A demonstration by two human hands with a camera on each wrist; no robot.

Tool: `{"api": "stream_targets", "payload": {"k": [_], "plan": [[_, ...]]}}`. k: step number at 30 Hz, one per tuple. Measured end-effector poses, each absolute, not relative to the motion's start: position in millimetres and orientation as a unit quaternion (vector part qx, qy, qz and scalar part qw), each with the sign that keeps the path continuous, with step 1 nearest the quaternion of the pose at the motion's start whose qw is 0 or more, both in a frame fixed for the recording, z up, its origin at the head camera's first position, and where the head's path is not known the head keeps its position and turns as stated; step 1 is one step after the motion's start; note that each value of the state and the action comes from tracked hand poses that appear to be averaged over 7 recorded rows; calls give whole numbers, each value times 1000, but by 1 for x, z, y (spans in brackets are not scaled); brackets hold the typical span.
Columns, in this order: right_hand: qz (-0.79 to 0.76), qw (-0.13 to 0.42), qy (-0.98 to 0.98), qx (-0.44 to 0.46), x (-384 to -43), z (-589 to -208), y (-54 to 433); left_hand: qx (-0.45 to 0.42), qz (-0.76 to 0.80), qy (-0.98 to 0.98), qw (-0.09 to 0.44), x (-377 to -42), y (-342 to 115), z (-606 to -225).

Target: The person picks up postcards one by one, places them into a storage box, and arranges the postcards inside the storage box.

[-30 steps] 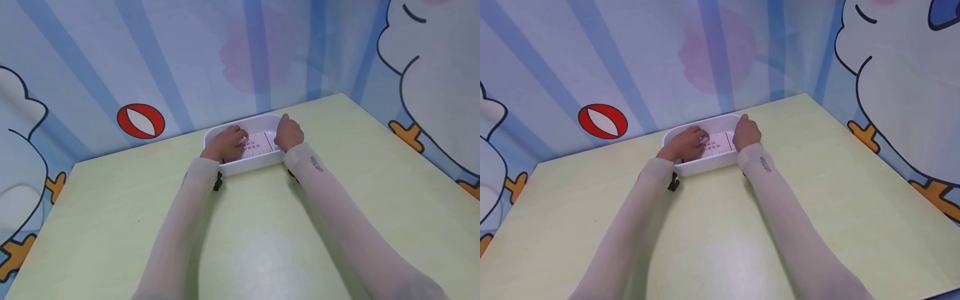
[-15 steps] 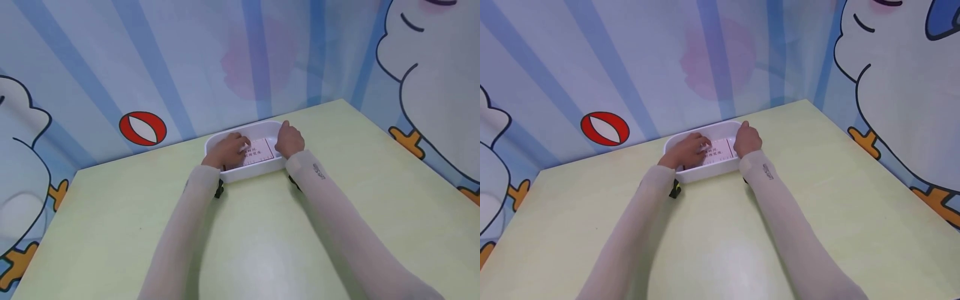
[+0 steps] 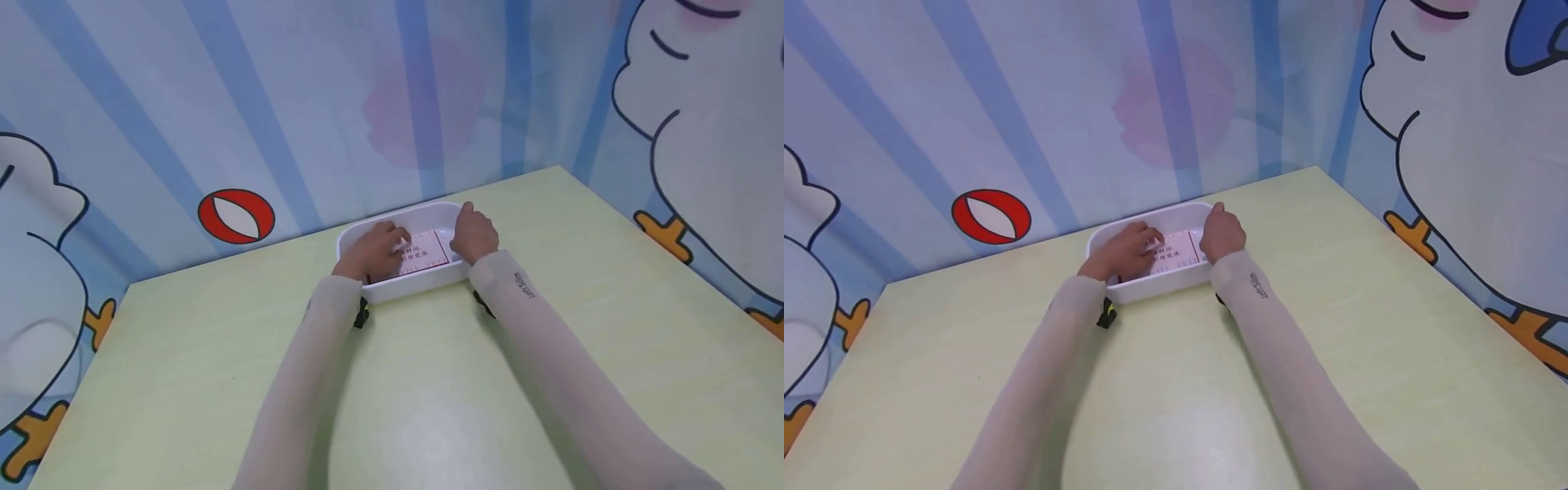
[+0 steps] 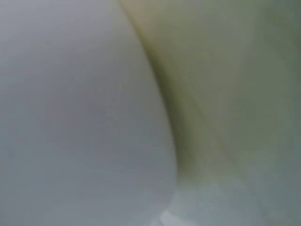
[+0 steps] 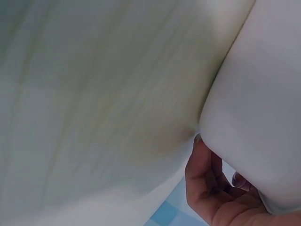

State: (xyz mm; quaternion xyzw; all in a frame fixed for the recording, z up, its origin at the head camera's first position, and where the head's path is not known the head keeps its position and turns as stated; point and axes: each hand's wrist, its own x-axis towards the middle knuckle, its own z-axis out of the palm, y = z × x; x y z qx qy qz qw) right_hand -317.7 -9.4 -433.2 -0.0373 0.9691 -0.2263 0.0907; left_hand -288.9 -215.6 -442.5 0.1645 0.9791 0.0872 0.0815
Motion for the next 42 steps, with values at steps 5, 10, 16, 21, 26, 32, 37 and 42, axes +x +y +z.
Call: {"api": "stream_targets", "payload": {"k": [5, 10, 16, 21, 26, 32, 37, 42], "plan": [[-231, 90, 968, -33, -318, -435, -9, 165, 86, 979, 82, -290, -215, -444], [-240, 88, 966, -41, -316, -438, -10, 154, 82, 981, 89, -288, -217, -447], [-241, 85, 966, -45, -315, -436, -12, 158, 74, 981, 80, -288, -218, -449], [-242, 76, 966, -48, -316, -437, -12, 156, 79, 982, 74, -289, -219, -450], [-232, 86, 967, -54, -317, -441, -9, 148, 83, 981, 90, -288, -216, -452], [-229, 86, 968, -48, -314, -445, -6, 143, 106, 979, 96, -287, -214, -456], [-229, 103, 967, -46, -312, -445, -8, 125, 114, 979, 117, -287, -216, -459], [-228, 98, 968, -42, -315, -441, -12, 128, 115, 981, 94, -289, -218, -455]]}}
